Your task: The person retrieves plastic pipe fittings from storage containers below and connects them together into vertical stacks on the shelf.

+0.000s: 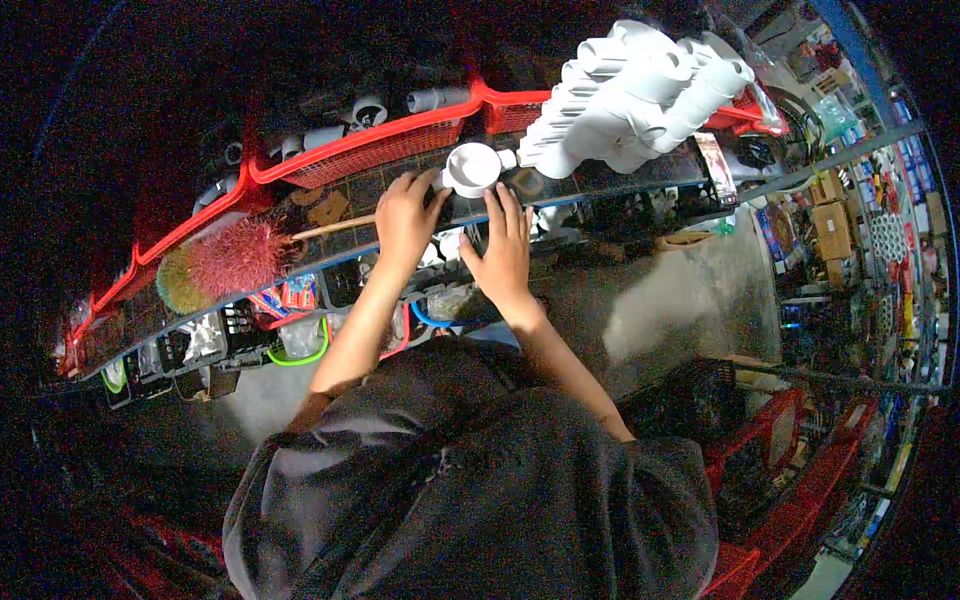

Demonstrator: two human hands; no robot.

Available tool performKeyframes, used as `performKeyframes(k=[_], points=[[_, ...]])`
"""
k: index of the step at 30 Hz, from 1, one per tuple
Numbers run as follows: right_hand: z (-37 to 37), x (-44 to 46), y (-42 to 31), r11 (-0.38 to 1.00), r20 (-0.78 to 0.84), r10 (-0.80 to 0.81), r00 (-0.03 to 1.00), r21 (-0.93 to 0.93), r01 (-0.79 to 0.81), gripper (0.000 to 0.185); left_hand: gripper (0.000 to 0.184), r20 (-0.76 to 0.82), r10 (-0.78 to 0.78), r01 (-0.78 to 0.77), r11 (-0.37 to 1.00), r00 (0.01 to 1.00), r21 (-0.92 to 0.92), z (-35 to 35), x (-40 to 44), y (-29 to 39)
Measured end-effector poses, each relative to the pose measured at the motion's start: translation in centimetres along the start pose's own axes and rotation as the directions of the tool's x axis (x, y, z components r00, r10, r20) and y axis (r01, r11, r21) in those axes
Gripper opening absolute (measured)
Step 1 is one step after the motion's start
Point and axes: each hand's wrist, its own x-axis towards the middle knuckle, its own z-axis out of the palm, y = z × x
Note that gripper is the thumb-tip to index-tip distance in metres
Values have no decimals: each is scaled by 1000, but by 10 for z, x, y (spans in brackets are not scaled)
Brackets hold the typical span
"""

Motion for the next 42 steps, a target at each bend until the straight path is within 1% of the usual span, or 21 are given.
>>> performKeyframes(k=[15, 17, 18, 19, 20, 21, 22, 23, 24, 25, 26, 27, 28, 29, 30, 32, 34, 36, 37, 38, 42], points=[[-6, -1, 5, 999, -29, -29, 999, 25, 29, 61, 30, -72, 38, -41, 999, 997, -35, 8, 5, 2], [-14, -8, 10, 981, -39, -42, 998, 189, 49, 55, 31, -120, 51, -56, 998, 991, -38, 5, 3, 3], [-22, -13, 10, 972, -92, -63, 994, 219, 82, 38, 30, -114, 29, -37, 997, 993, -66, 2, 0, 3], [-32, -24, 18, 913, 142, 58, 988, 392, -110, 30, 30, -113, 33, -40, 997, 993, -65, -2, -3, 3], [-45, -35, 30, 802, 386, 127, 914, 503, -323, 22, 29, -109, 42, -53, 993, 993, -105, -5, -7, 1], [-68, -36, 34, 744, 564, -31, 825, 564, -358, 15, 28, -105, 48, -63, 987, 993, -145, -10, -12, 0], [-91, -38, 42, 656, 795, -152, 587, 526, -542, 16, 22, -92, 57, -79, 966, 994, -247, -18, -14, 2], [-105, -47, 53, 664, 739, -394, 547, 640, -387, 20, 19, 38, 43, -22, 894, 998, -447, -26, -19, 4], [-122, -53, 64, 765, 893, -402, 203, 450, -461, 28, 15, 165, 54, 60, 783, 985, -620, -36, -25, 8], [-136, -61, 68, 788, 898, -396, 194, 440, -430, 32, 10, 416, 100, 303, 536, 904, -788, -55, -28, 19], [-145, -65, 67, 808, 902, -391, 185, 432, -399, 36, 12, 542, 293, 452, 323, 788, -831, -69, -32, 27], [-151, -62, 61, 806, 902, -394, 179, 432, -404, 36, 17, 421, 583, 381, 198, 695, -903, -76, -31, 36], [-158, -58, 54, 791, 911, -379, 163, 410, -454, 38, 21, 259, 763, 397, 3, 592, -918, -80, -28, 51], [-161, -57, 51, 774, 920, -363, 146, 385, -502, 40, 21, 102, 871, 356, -88, 481, -930, -84, -21, 66], [-159, -57, 50, 773, 920, -364, 142, 384, -505, 40, 20, 22, 912, 317, -120, 411, -941, -85, -20, 75], [-155, -56, 50, 775, 895, -388, 220, 446, -447, 40, 20, -152, 900, 268, -278, 409, -923, -91, -8, 87], [-158, -51, 45, 829, 926, -315, 207, 375, -415, 39, 22, -230, 906, 280, -338, 355, -899, -84, -3, 94], [-160, -49, 40, 871, 951, -240, 198, 300, -389, 39, 29, -184, 942, 330, -275, 281, -903, -79, -7, 96], [-159, -47, 37, 878, 925, -252, 285, 342, -334, 37, 32, -144, 973, 361, -202, 181, -910, -71, -12, 93], [-158, -47, 35, 885, 890, -265, 370, 378, -274, 35, 37, -154, 964, 361, -226, 218, -905, -68, -16, 87], [-143, -56, 43, 847, 857, -297, 421, 440, -297, 32, 38, -203, 945, 419, -299, 258, -858, -56, -23, 73]])
